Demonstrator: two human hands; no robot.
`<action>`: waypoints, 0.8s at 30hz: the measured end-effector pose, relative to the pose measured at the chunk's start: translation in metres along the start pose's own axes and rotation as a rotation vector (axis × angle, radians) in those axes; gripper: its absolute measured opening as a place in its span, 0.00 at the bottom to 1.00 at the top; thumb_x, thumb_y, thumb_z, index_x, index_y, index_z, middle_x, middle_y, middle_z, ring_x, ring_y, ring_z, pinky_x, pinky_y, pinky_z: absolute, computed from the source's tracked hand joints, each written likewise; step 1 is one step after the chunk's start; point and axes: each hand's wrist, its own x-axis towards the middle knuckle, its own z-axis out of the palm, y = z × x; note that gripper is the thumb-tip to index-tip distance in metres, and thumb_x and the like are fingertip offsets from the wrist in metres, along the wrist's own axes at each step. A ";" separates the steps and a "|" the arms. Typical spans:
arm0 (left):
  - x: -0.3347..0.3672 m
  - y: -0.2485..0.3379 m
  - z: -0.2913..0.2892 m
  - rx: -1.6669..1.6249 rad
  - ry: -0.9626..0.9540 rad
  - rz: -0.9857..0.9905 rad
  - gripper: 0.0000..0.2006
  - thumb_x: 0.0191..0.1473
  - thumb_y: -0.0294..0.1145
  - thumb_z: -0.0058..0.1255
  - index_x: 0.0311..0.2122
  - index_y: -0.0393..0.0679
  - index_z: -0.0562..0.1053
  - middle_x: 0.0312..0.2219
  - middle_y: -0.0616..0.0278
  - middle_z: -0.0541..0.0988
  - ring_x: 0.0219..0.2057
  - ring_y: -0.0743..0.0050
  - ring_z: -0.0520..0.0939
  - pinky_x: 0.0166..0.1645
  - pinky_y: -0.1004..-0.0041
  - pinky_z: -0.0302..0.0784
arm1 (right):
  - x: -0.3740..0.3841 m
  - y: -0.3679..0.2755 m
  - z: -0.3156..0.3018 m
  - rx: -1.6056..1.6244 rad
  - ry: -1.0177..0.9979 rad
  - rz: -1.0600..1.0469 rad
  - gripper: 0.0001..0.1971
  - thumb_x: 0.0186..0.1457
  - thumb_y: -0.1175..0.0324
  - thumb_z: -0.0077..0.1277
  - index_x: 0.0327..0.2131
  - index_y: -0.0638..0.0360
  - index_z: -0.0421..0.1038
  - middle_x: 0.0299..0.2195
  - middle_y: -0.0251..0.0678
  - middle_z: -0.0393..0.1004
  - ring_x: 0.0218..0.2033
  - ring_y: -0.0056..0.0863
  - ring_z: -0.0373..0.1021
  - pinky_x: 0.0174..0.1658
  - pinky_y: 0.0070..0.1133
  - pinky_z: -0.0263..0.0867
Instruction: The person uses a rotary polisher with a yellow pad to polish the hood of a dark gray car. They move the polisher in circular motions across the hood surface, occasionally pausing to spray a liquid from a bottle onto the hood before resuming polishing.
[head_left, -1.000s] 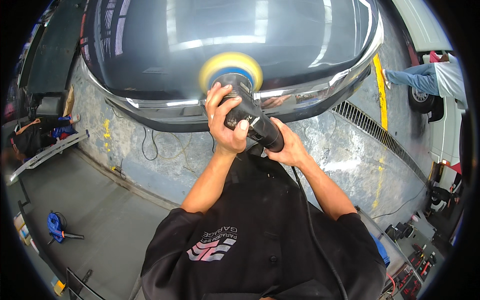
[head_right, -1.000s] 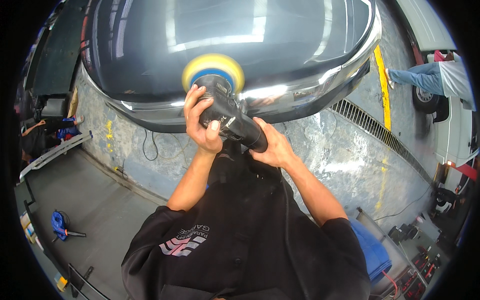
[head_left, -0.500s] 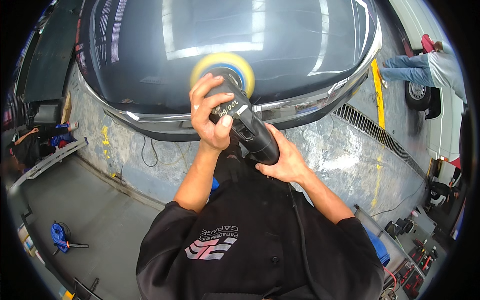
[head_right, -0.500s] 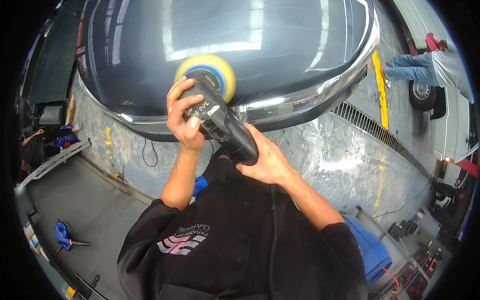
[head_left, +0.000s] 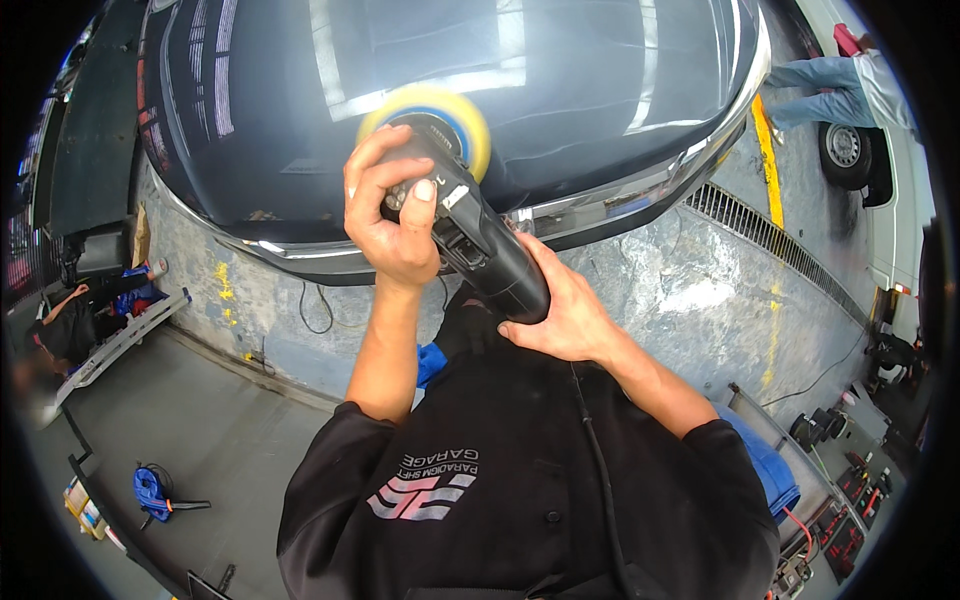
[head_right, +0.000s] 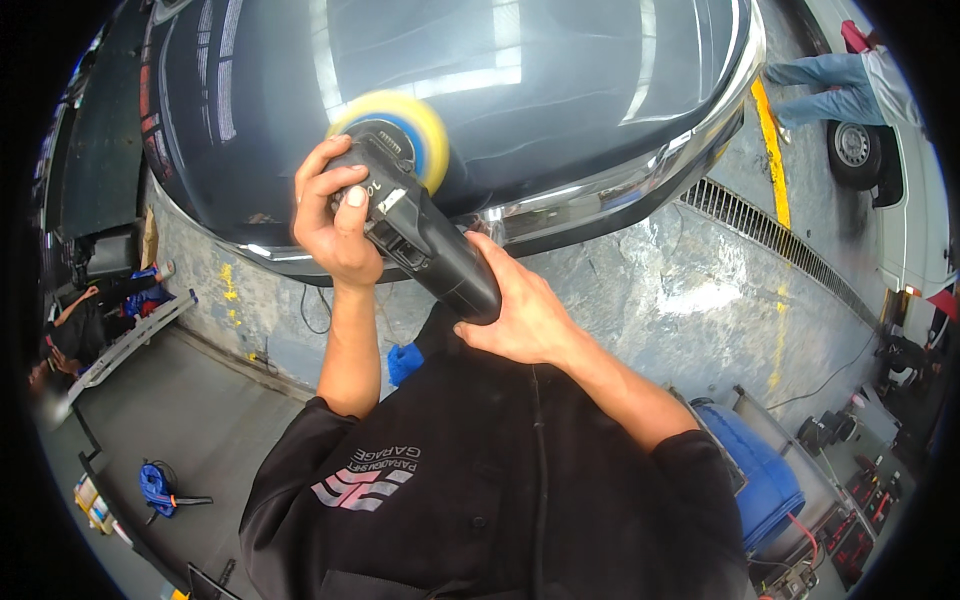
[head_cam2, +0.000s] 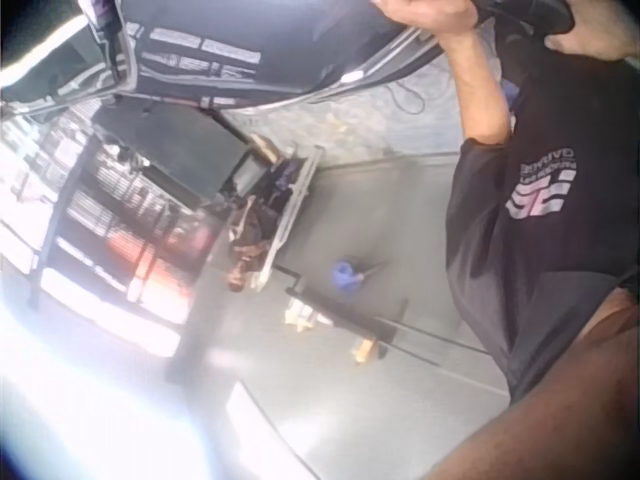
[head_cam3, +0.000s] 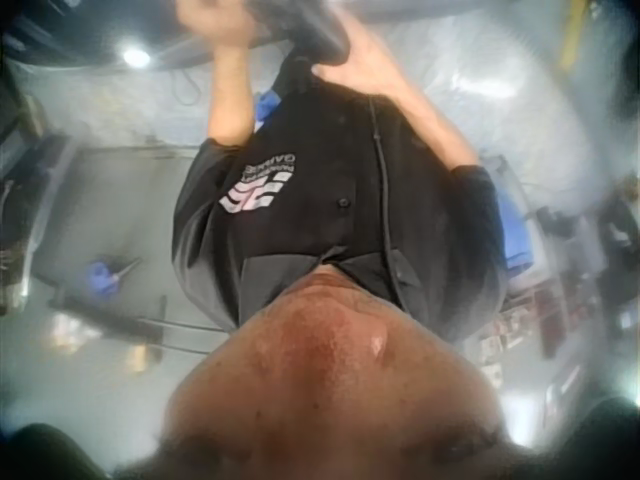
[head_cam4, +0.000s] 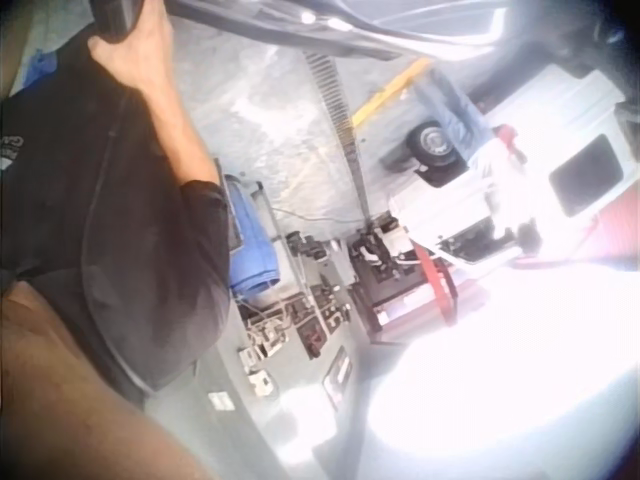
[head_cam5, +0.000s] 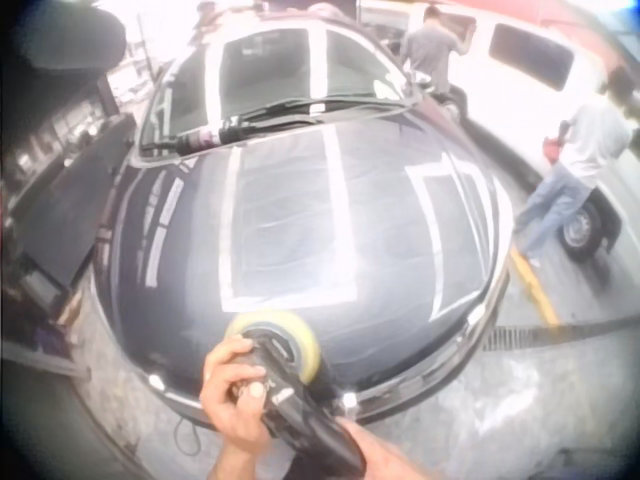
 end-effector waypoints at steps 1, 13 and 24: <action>0.003 0.001 -0.001 0.012 -0.006 -0.006 0.11 0.52 0.36 0.57 0.35 0.38 0.81 0.48 0.48 0.81 0.55 0.48 0.77 0.62 0.55 0.70 | 0.002 -0.002 0.001 0.004 0.004 -0.005 0.54 0.42 0.61 0.69 0.71 0.54 0.49 0.60 0.56 0.69 0.59 0.56 0.69 0.61 0.40 0.67; 0.043 -0.016 -0.026 0.069 -0.027 -0.060 0.08 0.57 0.28 0.56 0.39 0.36 0.80 0.52 0.48 0.80 0.55 0.59 0.78 0.63 0.62 0.70 | 0.038 -0.031 0.003 0.055 -0.063 -0.027 0.53 0.43 0.61 0.68 0.71 0.55 0.48 0.59 0.57 0.69 0.58 0.56 0.70 0.60 0.40 0.68; 0.034 -0.003 -0.007 0.041 -0.051 -0.078 0.07 0.51 0.29 0.62 0.34 0.38 0.81 0.48 0.52 0.82 0.54 0.55 0.79 0.61 0.60 0.70 | 0.020 -0.017 0.003 0.094 -0.025 0.013 0.56 0.43 0.57 0.72 0.71 0.56 0.48 0.61 0.52 0.70 0.60 0.51 0.70 0.62 0.37 0.66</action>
